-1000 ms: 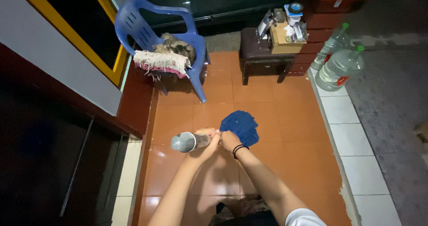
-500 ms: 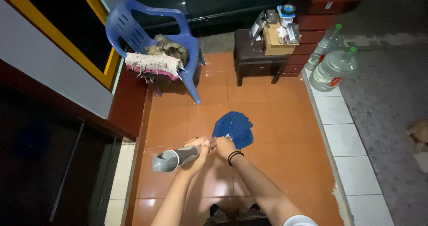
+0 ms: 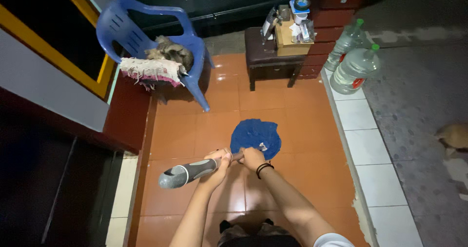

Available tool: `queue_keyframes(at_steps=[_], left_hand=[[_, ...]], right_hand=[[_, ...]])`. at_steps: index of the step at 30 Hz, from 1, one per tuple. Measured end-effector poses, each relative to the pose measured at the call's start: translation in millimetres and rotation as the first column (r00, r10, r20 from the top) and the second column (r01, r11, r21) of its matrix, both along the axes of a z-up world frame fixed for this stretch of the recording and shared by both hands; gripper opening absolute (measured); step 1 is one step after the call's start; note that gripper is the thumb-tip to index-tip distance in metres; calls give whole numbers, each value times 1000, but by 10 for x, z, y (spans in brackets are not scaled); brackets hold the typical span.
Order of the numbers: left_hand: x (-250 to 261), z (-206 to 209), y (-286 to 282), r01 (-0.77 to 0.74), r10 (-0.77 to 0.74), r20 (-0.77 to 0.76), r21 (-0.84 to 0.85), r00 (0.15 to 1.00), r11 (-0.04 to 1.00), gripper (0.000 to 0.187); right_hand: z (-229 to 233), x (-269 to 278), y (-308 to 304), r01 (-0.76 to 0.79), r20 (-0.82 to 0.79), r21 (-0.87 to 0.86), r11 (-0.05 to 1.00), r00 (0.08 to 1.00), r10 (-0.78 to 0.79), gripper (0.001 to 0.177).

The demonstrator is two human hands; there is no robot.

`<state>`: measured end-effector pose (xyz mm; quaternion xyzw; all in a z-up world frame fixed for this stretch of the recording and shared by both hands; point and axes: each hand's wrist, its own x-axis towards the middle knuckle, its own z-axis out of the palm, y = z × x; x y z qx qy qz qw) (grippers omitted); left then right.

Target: The person mops a tiled floor using a blue spin mop, moving from a patterned tile area to a solid orange tile area. A cat walks into the frame and interacts with the person's legs and the mop handle during the task.

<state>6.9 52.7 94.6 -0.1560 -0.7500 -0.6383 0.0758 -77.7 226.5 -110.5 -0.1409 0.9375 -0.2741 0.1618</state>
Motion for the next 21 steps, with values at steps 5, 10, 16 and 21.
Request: queue_keyframes(at_steps=[5,10,16,21], left_hand=[[-8,-173,331,5,-4,31,-30,1000,1000,26],[27,-306,587,37,-37,-2,-25,999,999,28],[113,-228,814,80,-81,-22,-25,997,996,25],[202,-139,858,81,-84,-74,-42,994,996,28]], right_hand=[[-244,-32,419,1,-22,43,999,1000,0,28],[-342,10,767,58,5,51,997,998,-59,20],[-463,52,1061,31,-28,-10,999,999,-31,23],[-502,92,1098,41,15,-8,999,999,-41,20]])
